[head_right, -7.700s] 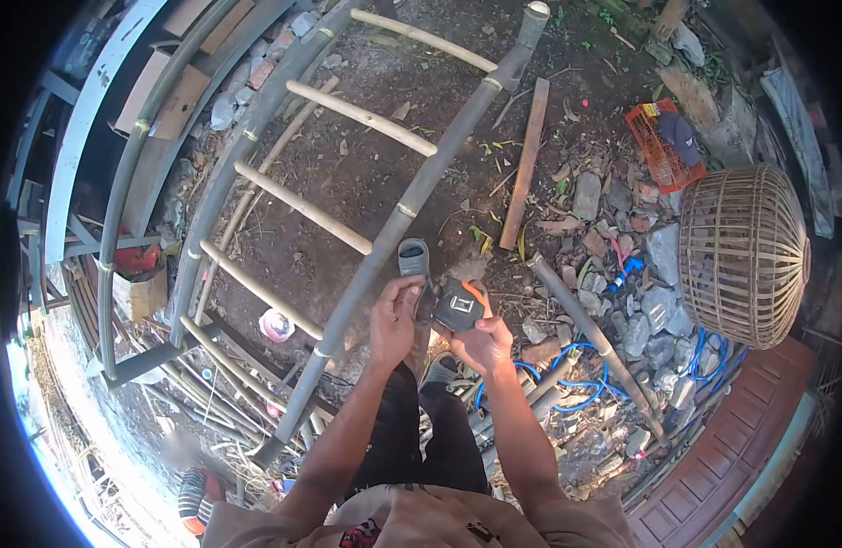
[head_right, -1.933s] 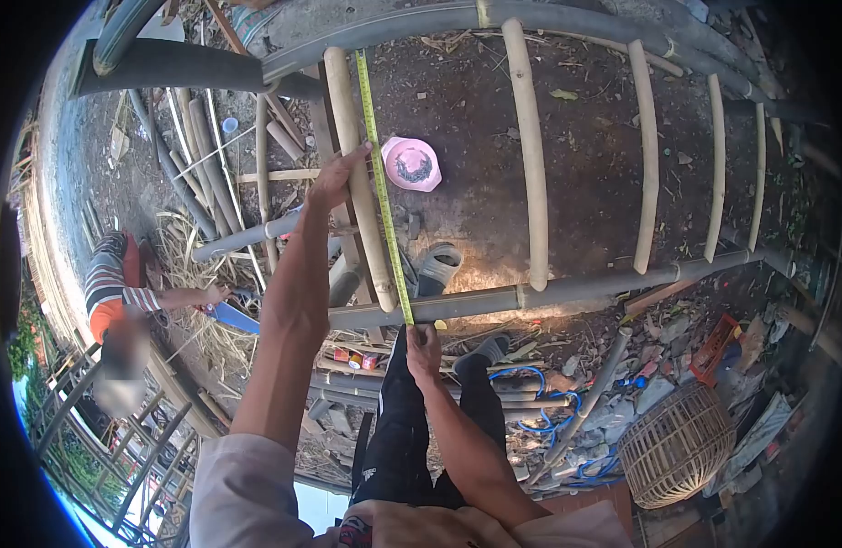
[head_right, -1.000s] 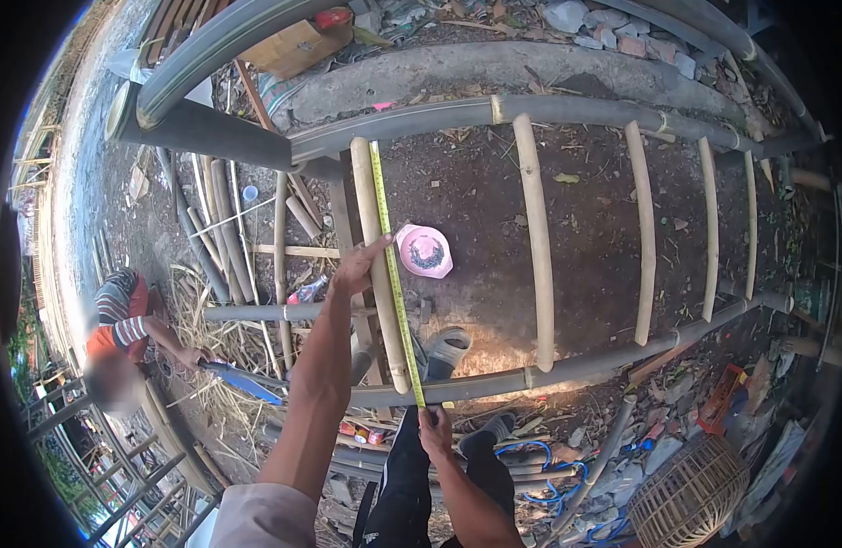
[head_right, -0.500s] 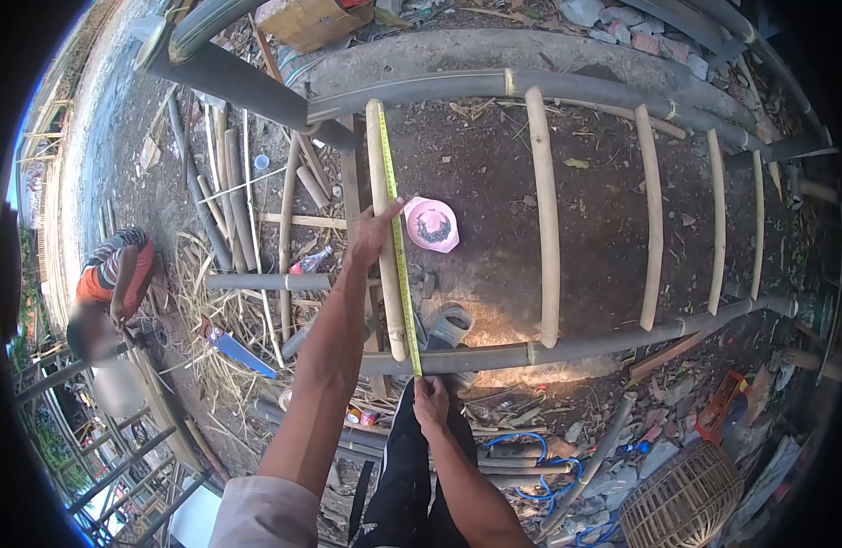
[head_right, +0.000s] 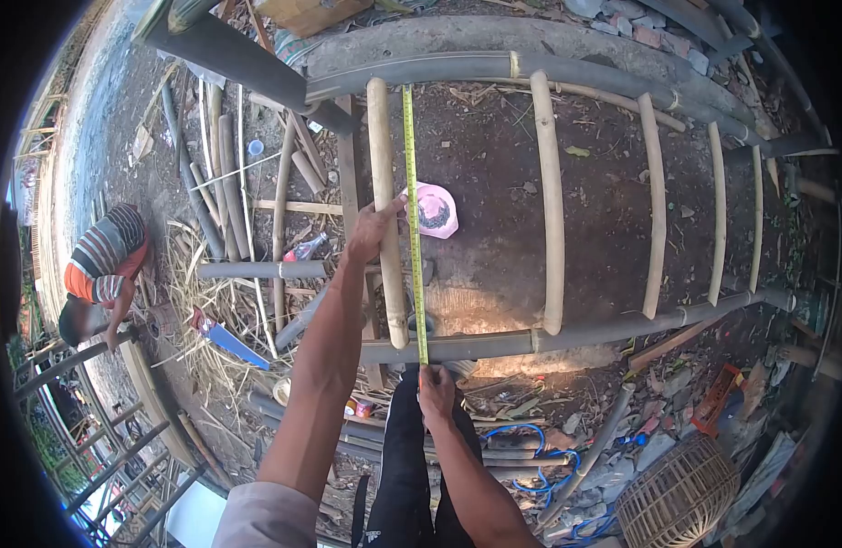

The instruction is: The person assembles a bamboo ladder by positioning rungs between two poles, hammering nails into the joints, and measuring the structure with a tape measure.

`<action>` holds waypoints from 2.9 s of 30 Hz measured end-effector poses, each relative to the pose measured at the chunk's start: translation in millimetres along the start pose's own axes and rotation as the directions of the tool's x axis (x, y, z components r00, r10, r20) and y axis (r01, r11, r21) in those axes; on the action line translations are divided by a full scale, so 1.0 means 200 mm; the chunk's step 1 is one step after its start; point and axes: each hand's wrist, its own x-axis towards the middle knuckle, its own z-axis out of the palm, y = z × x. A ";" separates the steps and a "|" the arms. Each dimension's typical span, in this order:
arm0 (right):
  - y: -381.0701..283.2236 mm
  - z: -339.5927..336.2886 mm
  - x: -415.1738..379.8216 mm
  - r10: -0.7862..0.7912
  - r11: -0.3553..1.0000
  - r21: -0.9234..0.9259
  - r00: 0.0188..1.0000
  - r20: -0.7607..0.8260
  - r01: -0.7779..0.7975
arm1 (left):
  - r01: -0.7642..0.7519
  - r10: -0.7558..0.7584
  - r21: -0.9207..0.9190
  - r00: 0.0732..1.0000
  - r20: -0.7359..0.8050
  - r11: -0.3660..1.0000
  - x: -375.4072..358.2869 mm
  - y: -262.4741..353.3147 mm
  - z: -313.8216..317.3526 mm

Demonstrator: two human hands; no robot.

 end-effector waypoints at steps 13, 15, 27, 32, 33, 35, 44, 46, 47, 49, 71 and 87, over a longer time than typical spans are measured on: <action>0.09 0.04 0.00 -0.043 0.994 -0.102 0.997 -0.063 0.037 | 0.230 -0.136 -0.309 0.945 0.297 0.923 -0.03 0.07 -0.07; 0.08 0.05 0.01 -0.055 0.991 -0.127 0.996 -0.073 0.045 | 0.214 -0.133 -0.296 0.953 0.272 0.931 -0.06 0.12 -0.07; -0.02 0.09 -0.06 -0.063 0.985 -0.168 0.992 -0.105 0.045 | 0.236 -0.087 -0.374 0.923 0.374 0.897 -0.02 0.05 -0.07; 0.13 0.05 0.02 -0.088 0.990 -0.119 0.992 -0.091 0.076 | 0.253 -0.105 -0.356 0.916 0.387 0.899 0.00 0.03 -0.08; 0.07 0.07 -0.01 -0.069 0.992 -0.113 0.993 -0.091 0.059 | 0.253 -0.104 -0.355 0.916 0.389 0.900 0.00 0.03 -0.08; 0.05 0.08 -0.02 -0.053 0.995 -0.084 0.995 -0.088 0.046 | 0.247 -0.094 -0.361 0.915 0.392 0.899 0.01 0.03 -0.07; 0.09 0.08 0.00 -0.062 0.989 -0.142 0.992 -0.111 0.046 | 0.261 -0.106 -0.365 0.913 0.395 0.893 0.00 0.03 -0.08; 0.08 0.08 0.01 -0.061 0.990 -0.133 0.993 -0.100 0.047 | 0.238 -0.090 -0.373 0.924 0.373 0.897 -0.01 0.05 -0.07; 0.10 0.07 0.01 -0.054 0.991 -0.129 0.994 -0.097 0.041 | 0.233 -0.089 -0.375 0.928 0.362 0.897 -0.02 0.04 -0.07; 0.10 0.07 0.02 -0.048 0.995 -0.094 0.995 -0.092 0.040 | 0.233 -0.079 -0.382 0.922 0.378 0.895 -0.01 0.03 -0.07; -0.22 0.15 -0.08 0.519 0.855 0.010 0.854 0.032 -0.519 | 0.225 -0.092 -0.350 0.929 0.359 0.909 0.02 -0.02 -0.05; -0.21 0.00 -0.29 0.190 0.981 -0.086 0.956 0.222 -0.175 | 0.157 -0.039 -0.326 0.939 0.342 0.932 -0.02 0.02 -0.06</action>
